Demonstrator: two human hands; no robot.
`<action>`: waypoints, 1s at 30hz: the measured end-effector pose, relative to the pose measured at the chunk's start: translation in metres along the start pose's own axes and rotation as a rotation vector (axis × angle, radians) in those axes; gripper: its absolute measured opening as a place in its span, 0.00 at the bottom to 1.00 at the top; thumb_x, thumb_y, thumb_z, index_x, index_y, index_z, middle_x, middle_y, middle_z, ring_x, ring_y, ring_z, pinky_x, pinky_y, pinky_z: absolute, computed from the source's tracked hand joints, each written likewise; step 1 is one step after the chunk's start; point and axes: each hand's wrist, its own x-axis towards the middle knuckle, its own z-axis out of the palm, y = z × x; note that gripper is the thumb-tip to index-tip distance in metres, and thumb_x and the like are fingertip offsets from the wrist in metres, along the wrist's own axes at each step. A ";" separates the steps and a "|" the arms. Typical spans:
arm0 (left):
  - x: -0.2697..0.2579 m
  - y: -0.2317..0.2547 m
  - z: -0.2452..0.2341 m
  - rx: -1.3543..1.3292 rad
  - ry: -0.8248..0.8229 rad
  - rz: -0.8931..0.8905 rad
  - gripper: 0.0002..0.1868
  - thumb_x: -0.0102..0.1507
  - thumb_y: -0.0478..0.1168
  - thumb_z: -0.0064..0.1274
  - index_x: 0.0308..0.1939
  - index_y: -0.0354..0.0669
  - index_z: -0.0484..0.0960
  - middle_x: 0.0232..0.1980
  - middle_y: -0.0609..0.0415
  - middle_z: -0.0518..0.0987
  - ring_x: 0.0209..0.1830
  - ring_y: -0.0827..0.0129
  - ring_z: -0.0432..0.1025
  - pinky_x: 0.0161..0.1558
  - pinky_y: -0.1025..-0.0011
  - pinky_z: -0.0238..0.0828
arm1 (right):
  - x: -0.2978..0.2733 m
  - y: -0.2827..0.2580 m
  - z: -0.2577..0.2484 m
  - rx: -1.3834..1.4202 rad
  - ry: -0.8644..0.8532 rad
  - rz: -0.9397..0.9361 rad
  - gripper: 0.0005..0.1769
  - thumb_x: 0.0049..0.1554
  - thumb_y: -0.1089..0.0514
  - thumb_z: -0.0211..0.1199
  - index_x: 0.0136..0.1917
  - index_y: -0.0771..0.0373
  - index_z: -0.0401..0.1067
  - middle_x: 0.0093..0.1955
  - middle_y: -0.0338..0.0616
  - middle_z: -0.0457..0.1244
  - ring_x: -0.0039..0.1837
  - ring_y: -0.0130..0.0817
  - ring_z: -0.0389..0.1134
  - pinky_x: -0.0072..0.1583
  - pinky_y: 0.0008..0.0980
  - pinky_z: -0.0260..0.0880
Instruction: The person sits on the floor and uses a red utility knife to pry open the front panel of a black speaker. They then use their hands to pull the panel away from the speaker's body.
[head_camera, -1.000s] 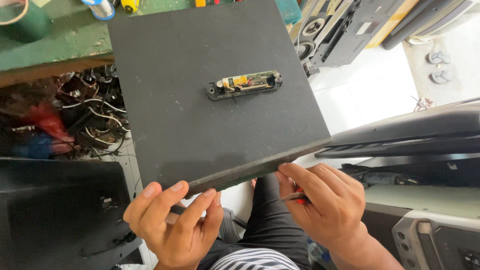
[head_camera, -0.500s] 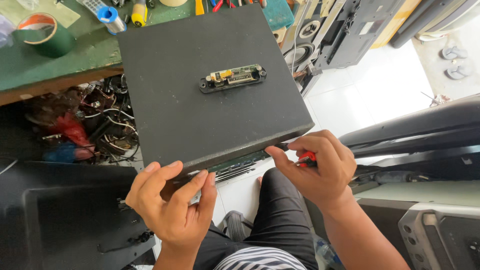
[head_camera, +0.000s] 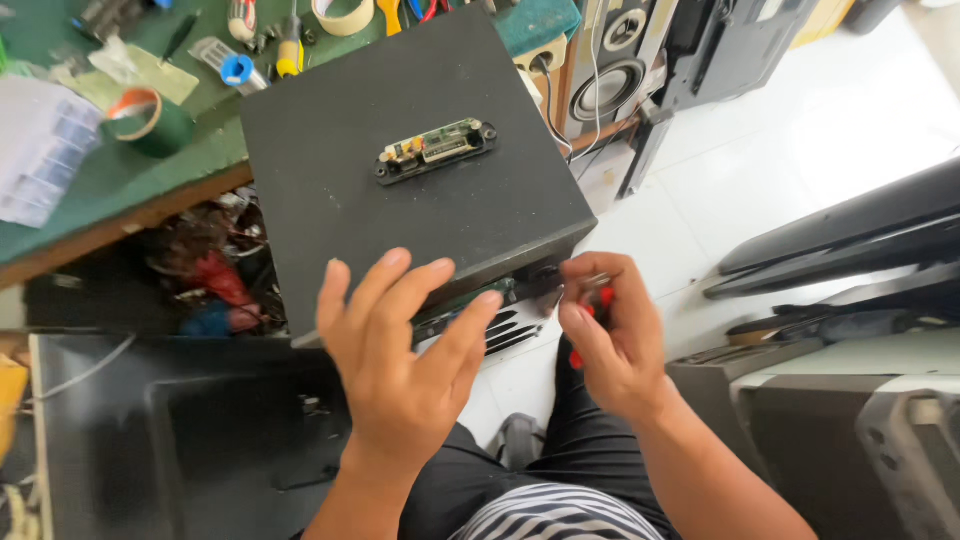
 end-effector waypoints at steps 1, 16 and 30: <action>0.006 0.001 0.001 0.005 -0.016 0.020 0.10 0.74 0.42 0.50 0.50 0.61 0.87 0.56 0.47 0.81 0.62 0.47 0.74 0.73 0.35 0.55 | -0.005 0.006 0.003 0.020 0.017 0.002 0.20 0.66 0.51 0.55 0.63 0.68 0.64 0.36 0.37 0.57 0.35 0.23 0.53 0.42 0.25 0.56; 0.007 0.009 0.017 0.120 -0.139 0.042 0.06 0.70 0.35 0.58 0.43 0.49 0.89 0.52 0.48 0.73 0.56 0.53 0.74 0.65 0.38 0.75 | -0.011 0.001 0.005 0.261 -0.036 0.165 0.16 0.65 0.60 0.62 0.65 0.64 0.71 0.47 0.45 0.72 0.41 0.31 0.79 0.43 0.26 0.86; 0.007 0.003 0.013 0.047 -0.162 0.080 0.04 0.69 0.31 0.66 0.45 0.45 0.89 0.52 0.46 0.73 0.51 0.53 0.78 0.66 0.40 0.75 | -0.014 0.017 0.015 -0.128 0.007 -0.235 0.15 0.67 0.61 0.65 0.66 0.57 0.74 0.55 0.48 0.68 0.50 0.36 0.71 0.51 0.32 0.73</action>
